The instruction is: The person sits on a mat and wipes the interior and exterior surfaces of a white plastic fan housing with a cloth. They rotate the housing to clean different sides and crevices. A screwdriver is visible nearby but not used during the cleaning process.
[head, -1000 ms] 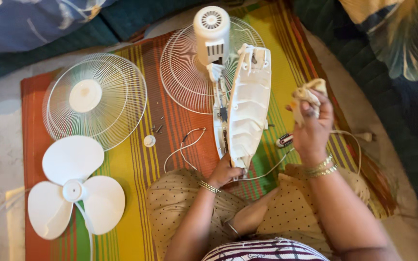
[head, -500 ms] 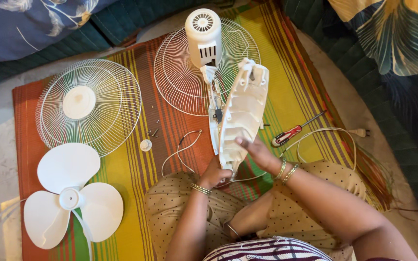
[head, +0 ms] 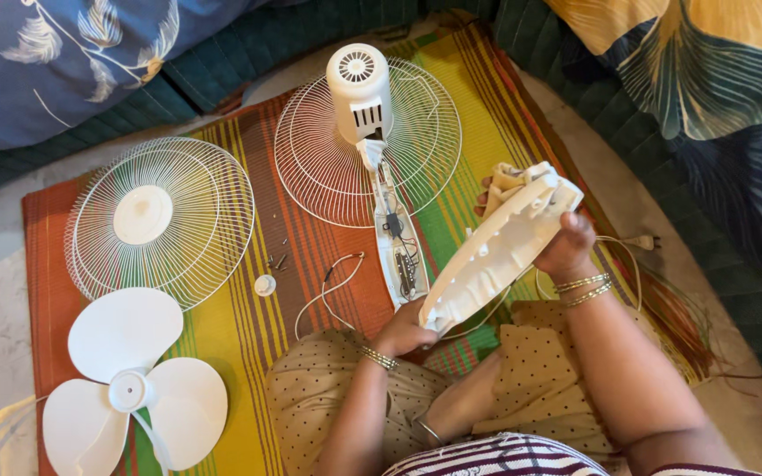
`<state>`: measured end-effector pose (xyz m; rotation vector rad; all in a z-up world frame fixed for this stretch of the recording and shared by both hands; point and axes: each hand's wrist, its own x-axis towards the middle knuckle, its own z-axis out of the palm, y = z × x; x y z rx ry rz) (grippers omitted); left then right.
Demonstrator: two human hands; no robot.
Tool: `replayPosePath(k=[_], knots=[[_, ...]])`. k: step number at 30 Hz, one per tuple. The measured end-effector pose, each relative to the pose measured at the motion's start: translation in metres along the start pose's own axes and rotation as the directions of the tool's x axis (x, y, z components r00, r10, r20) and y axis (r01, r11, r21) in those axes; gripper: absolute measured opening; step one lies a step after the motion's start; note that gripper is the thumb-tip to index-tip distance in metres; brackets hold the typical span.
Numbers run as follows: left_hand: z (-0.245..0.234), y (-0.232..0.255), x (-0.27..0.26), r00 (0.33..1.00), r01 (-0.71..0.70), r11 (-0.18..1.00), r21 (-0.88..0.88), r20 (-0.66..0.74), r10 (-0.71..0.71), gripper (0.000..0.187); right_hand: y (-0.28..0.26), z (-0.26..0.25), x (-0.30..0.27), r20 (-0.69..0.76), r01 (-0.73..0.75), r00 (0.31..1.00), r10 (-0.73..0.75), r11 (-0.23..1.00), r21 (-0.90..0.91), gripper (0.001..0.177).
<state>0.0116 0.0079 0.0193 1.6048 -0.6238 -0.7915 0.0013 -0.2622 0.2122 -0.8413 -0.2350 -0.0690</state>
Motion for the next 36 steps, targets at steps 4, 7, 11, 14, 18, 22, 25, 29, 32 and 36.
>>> replayPosePath(k=[4,7,11,14,18,22,25,29,32,36], knots=[[0.001,-0.005,0.000,0.993,-0.003,0.999,0.046,-0.120,0.008,0.068,0.024,-0.026,-0.003,-0.013,0.002,1.000,-0.001,0.996,0.089,0.107],[0.002,-0.020,-0.002,0.987,0.004,0.999,-0.046,-0.163,-0.011,0.066,0.083,-0.054,-0.017,-0.103,-0.130,0.986,0.134,0.990,0.047,0.099],[-0.007,-0.055,0.000,0.991,0.064,0.919,-0.388,-0.087,-0.106,0.057,0.171,-0.057,-0.034,0.057,-0.526,0.847,0.528,0.849,-0.057,0.086],[-0.014,-0.081,0.001,0.982,0.135,0.700,-0.702,-0.002,-0.191,0.056,0.187,-0.048,-0.026,0.041,-0.474,0.847,0.529,0.790,-0.389,0.088],[-0.013,-0.099,0.012,0.947,0.247,0.640,-0.728,0.040,-0.319,0.050,0.202,-0.046,-0.018,-0.061,-0.437,0.890,0.452,0.808,-0.396,0.074],[-0.002,-0.054,0.008,0.960,0.059,0.933,-0.355,-0.236,-0.151,0.058,0.204,-0.053,-0.008,-0.265,-0.430,0.894,0.361,0.858,-0.280,0.060],[-0.001,0.031,-0.007,0.891,-0.006,0.994,0.105,-0.452,0.053,0.078,0.184,-0.051,0.004,-0.332,-0.337,0.912,0.240,0.900,-0.277,0.051],[0.023,0.158,-0.033,0.848,-0.158,0.986,0.055,-0.503,0.164,0.062,0.155,-0.045,0.007,-0.369,-0.245,0.923,0.113,0.910,-0.335,0.048],[0.071,0.222,-0.053,0.810,-0.585,0.787,-0.197,-0.101,0.577,0.053,0.149,-0.051,0.006,-0.393,-0.199,0.917,0.066,0.930,-0.308,0.048],[0.140,0.267,-0.052,0.685,-0.697,0.676,-0.239,0.058,0.726,0.056,0.147,-0.055,0.005,-0.376,-0.160,0.926,0.045,0.946,-0.283,0.049]])
